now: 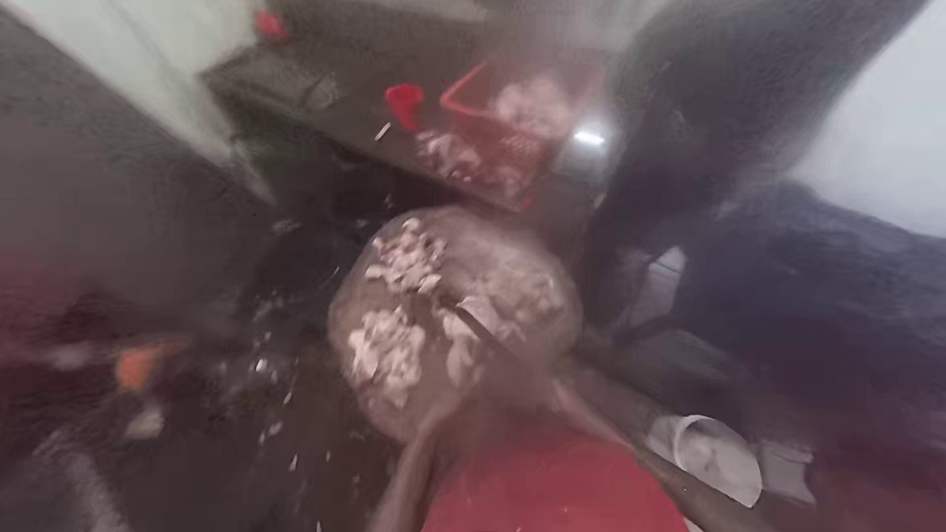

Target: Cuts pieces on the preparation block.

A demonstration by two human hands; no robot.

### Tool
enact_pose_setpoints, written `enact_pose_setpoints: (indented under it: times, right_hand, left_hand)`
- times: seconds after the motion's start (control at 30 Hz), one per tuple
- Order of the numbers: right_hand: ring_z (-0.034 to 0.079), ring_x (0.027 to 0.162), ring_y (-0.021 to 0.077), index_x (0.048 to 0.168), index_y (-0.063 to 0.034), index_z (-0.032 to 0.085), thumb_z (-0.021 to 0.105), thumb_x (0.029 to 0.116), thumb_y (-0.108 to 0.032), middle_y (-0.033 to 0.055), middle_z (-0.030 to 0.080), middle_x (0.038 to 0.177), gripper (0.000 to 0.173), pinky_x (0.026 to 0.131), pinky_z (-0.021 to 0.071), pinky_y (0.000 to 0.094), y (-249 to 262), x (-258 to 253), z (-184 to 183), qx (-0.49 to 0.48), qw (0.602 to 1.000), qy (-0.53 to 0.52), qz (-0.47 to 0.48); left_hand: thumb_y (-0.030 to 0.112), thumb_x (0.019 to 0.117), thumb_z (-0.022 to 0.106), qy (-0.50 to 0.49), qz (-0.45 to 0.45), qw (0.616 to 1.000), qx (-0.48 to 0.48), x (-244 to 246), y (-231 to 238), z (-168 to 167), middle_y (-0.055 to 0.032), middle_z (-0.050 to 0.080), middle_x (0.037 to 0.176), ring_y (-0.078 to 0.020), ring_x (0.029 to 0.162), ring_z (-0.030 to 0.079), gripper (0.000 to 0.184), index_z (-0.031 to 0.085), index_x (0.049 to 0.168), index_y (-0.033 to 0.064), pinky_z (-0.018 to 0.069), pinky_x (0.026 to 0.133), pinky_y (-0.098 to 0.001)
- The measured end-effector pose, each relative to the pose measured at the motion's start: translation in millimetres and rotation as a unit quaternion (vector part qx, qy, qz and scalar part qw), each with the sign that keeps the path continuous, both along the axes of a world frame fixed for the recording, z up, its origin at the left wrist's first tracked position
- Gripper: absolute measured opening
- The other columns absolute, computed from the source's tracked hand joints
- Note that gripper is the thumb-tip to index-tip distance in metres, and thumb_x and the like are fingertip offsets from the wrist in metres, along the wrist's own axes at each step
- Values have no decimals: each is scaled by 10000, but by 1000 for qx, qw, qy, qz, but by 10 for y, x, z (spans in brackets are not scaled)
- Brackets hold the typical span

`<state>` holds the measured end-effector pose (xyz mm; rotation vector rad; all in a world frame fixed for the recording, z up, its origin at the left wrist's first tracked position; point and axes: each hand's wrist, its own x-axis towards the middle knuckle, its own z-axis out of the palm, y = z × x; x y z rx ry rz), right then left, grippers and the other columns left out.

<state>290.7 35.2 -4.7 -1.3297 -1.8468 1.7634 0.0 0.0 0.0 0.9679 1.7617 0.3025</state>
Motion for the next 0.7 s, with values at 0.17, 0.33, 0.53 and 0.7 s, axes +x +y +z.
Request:
enact_pose_setpoints:
  times: [0.17,0.33,0.53,0.7]
  right_hand:
    - [684,1123,269,1419,-136,574,365,1065,-541,127,705,1216,577,1008,529,536,93,-240,156,77,972,-159,157]
    - [717,1011,344,1339,-91,612,360,1074,-564,170,727,1067,597,889,562,594,125,-606,737,221,921,-217,235]
    - [647,1210,329,1405,-132,585,317,1072,-580,146,684,1268,619,1024,514,572,324,-528,489,301,885,-277,224]
    - [707,1007,400,1384,-172,556,271,1065,-610,176,721,1072,612,860,550,635,487,-197,372,202,875,-361,251]
  left_hand:
    - [222,987,633,-3,-13,998,-53,-27,-99,-89,-220,667,1235,-314,1160,635,400,626,1295,-33,491,1023,-514]
    - [243,1026,600,13,50,999,5,96,-262,-68,-141,685,1212,-207,1104,648,344,658,1273,12,518,986,-379]
    - [321,1058,537,-18,-61,994,-88,-55,-130,-276,-236,673,1166,-332,1070,645,406,667,1215,-29,495,957,-528]
    - [385,1042,548,-82,-38,994,-59,-85,-41,-245,-153,692,1102,-257,1021,656,409,670,1181,20,514,932,-505]
